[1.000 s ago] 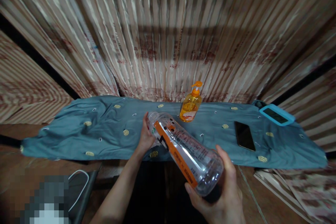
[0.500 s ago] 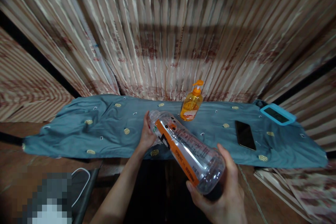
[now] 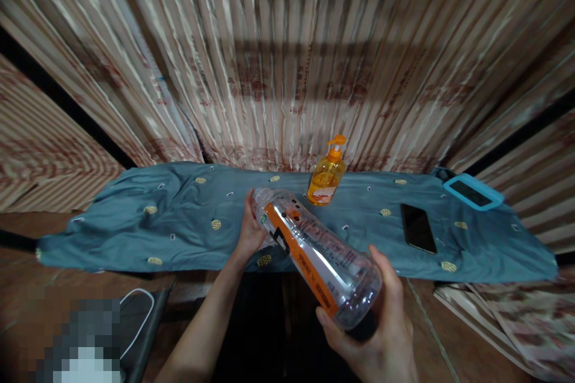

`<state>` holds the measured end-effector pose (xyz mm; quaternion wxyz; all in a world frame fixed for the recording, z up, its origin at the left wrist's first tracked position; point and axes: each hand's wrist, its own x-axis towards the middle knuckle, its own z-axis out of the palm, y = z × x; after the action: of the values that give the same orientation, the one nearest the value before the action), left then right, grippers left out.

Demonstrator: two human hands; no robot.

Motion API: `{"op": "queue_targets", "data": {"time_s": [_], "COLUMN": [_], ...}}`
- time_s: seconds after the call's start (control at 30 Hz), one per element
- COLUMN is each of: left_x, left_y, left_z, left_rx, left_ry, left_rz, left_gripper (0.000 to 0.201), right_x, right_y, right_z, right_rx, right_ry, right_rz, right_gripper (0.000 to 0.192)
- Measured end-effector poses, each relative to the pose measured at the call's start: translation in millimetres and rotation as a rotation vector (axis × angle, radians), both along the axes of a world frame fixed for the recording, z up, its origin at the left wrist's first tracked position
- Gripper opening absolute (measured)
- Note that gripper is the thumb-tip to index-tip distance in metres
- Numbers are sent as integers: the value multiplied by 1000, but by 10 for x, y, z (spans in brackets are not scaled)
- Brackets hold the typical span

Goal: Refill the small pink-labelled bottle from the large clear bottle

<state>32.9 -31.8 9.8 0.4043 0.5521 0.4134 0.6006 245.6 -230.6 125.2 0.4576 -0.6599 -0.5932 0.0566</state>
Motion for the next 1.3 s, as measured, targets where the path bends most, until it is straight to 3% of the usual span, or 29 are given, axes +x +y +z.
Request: {"op": "queue_targets", "data": {"time_s": [0.33, 0.77, 1.3], "left_x": [18, 9, 13], "left_y": [-21, 0, -9], "left_z": [68, 4, 46], "left_rx": [-1, 8, 16], "left_ry": [-32, -19, -13], "left_rz": [-1, -7, -5], "left_gripper": [119, 118, 114], "right_x": [-38, -83, -72], "right_y": [-10, -15, -34], "right_z": [44, 93, 62], "right_rx": [9, -23, -57], "right_ry": [-1, 65, 94], "right_rz": [-21, -22, -26], "right_gripper": [93, 94, 98]}}
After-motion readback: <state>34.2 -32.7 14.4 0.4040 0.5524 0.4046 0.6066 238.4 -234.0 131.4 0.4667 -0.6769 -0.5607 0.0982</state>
